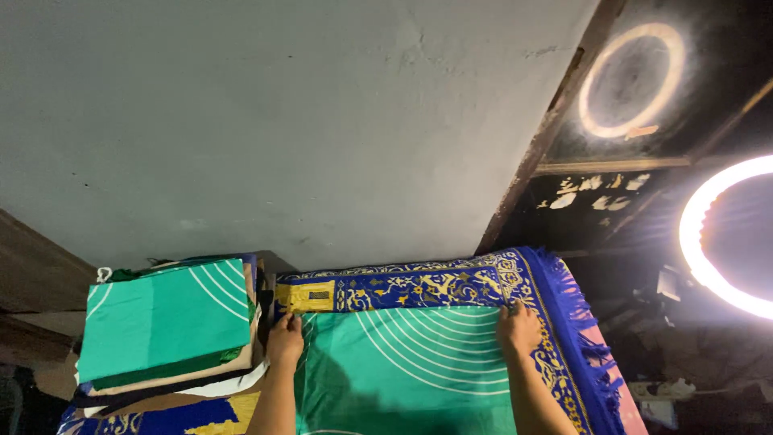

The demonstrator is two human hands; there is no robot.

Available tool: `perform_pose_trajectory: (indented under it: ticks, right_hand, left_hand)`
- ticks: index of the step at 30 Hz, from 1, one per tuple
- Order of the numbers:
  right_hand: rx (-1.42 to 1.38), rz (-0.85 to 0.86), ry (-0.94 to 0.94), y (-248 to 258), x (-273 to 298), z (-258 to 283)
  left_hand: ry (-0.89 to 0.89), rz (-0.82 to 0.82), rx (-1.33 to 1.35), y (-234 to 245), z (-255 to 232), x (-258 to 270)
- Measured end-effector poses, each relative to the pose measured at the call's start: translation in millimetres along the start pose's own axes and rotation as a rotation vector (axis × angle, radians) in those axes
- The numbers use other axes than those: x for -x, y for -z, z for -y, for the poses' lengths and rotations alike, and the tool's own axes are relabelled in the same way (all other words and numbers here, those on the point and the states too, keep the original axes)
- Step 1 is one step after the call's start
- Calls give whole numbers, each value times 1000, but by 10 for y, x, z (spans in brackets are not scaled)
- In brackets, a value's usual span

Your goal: Folding a green patterned cloth neatly on a mattress

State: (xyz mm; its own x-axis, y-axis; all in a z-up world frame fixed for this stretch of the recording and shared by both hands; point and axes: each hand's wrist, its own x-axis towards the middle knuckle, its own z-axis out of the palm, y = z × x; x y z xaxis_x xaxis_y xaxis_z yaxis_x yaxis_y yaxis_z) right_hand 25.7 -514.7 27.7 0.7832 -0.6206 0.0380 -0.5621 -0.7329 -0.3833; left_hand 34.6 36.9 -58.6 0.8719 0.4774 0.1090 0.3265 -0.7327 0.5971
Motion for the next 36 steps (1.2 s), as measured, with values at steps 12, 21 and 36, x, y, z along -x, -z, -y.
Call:
perform_pose_trajectory:
  ticks: [12, 21, 36]
  right_hand:
    - [-45, -225, 73, -248, -117, -210]
    - [-176, -62, 48, -1, -77, -8]
    - [-404, 29, 180, 46, -348, -420]
  left_hand:
    - [-362, -146, -18, 412, -559, 1023]
    - [153, -10, -218, 507, -621, 605]
    - [70, 134, -231, 822, -718, 520]
